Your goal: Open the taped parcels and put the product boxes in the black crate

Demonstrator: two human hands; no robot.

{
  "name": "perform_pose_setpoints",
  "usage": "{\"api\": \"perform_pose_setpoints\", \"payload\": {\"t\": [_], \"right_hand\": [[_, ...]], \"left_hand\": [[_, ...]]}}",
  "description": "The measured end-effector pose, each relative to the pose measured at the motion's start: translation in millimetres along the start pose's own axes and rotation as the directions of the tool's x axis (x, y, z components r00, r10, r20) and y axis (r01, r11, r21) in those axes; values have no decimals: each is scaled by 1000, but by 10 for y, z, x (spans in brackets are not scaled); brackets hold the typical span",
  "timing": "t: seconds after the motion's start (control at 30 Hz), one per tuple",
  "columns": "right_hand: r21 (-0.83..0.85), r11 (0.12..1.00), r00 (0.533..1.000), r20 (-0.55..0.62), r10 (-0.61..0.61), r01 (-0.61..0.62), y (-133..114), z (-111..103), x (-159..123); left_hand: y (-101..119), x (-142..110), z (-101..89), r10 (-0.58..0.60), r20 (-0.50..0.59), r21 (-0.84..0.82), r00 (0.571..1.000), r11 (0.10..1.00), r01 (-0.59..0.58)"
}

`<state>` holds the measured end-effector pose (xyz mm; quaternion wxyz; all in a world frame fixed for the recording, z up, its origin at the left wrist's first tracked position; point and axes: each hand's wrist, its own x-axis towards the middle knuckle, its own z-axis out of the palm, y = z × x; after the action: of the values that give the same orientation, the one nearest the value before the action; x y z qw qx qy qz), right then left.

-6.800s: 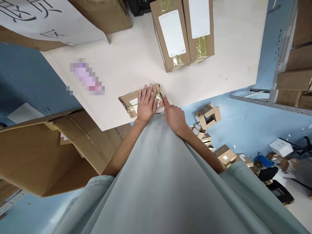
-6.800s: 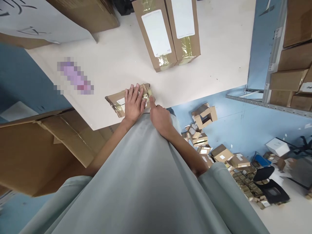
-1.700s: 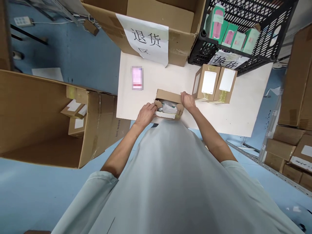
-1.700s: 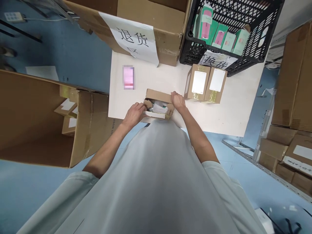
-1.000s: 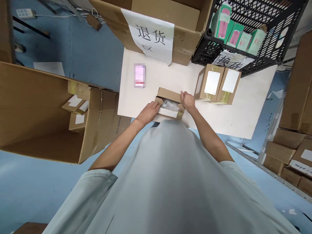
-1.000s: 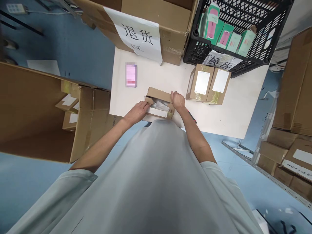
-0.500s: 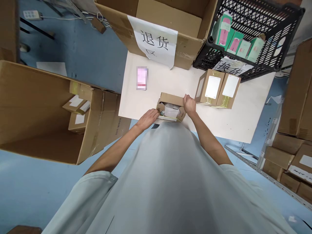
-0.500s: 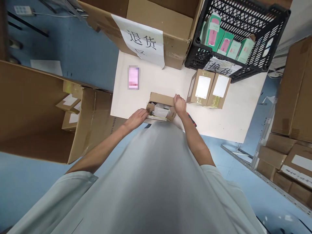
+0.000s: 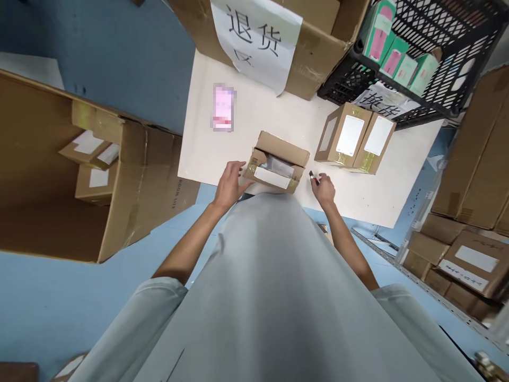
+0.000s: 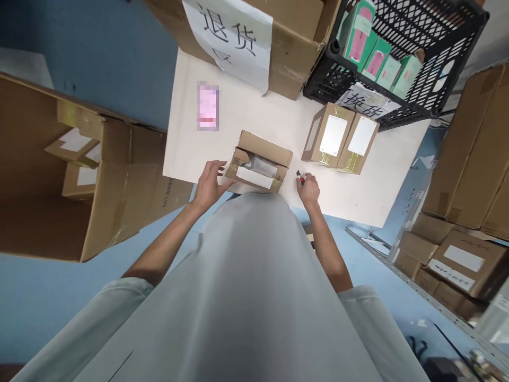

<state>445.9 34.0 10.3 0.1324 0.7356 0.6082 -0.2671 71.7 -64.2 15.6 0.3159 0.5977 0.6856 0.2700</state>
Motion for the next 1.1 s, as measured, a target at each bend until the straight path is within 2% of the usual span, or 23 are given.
{"api": "perform_pose_setpoints", "payload": {"t": [0.03,0.1,0.2,0.33,0.43,0.53,0.6,0.7,0.77,0.87,0.9,0.97,1.03,1.1], "right_hand": [[-66,995,996,60,73,-69,90,70,-37],[-139,981,983,103,152,-137,206,193,-66],[-116,983,982,103,158,-146,255,273,-49],[28,984,978,117,171,-176,223,149,-110],[242,961,990,-18,143,-134,139,-59,-296],[405,914,981,-188,49,32,-77,-279,-550],[472,872,975,-220,-27,131,-308,-402,-712],[501,836,974,-136,-179,224,-720,-547,-875],[445,853,959,-51,-278,271,-980,-640,-895],[320,877,914,70,-399,359,-1315,-812,-774],[275,876,892,110,-438,396,-1419,-880,-702],[156,859,837,196,-510,487,-1642,-1025,-533],[-9,792,756,308,-578,610,-1899,-1162,-360],[-154,658,644,456,-615,737,-2186,-1266,-207]], "left_hand": [[8,-7,2,-49,-45,-16,998,999,48],[44,-18,-7,-122,-107,-45,987,992,118],[130,-33,-59,-154,-120,-92,981,985,143],[209,-60,-146,-139,-64,-147,988,981,129],[211,-69,-158,-141,-12,-173,990,975,137],[192,-51,-121,-193,9,-192,981,962,192],[172,-25,-95,-236,34,-197,971,951,238],[142,6,-93,-233,53,-189,971,952,239],[168,13,-116,-196,61,-143,979,969,203],[364,32,-149,-134,189,-6,973,990,138],[472,53,-152,-112,269,39,957,994,106],[719,128,-141,-84,441,111,893,993,38],[951,233,-114,-90,560,150,823,989,6],[1111,333,-83,-124,616,165,778,986,26]]}}
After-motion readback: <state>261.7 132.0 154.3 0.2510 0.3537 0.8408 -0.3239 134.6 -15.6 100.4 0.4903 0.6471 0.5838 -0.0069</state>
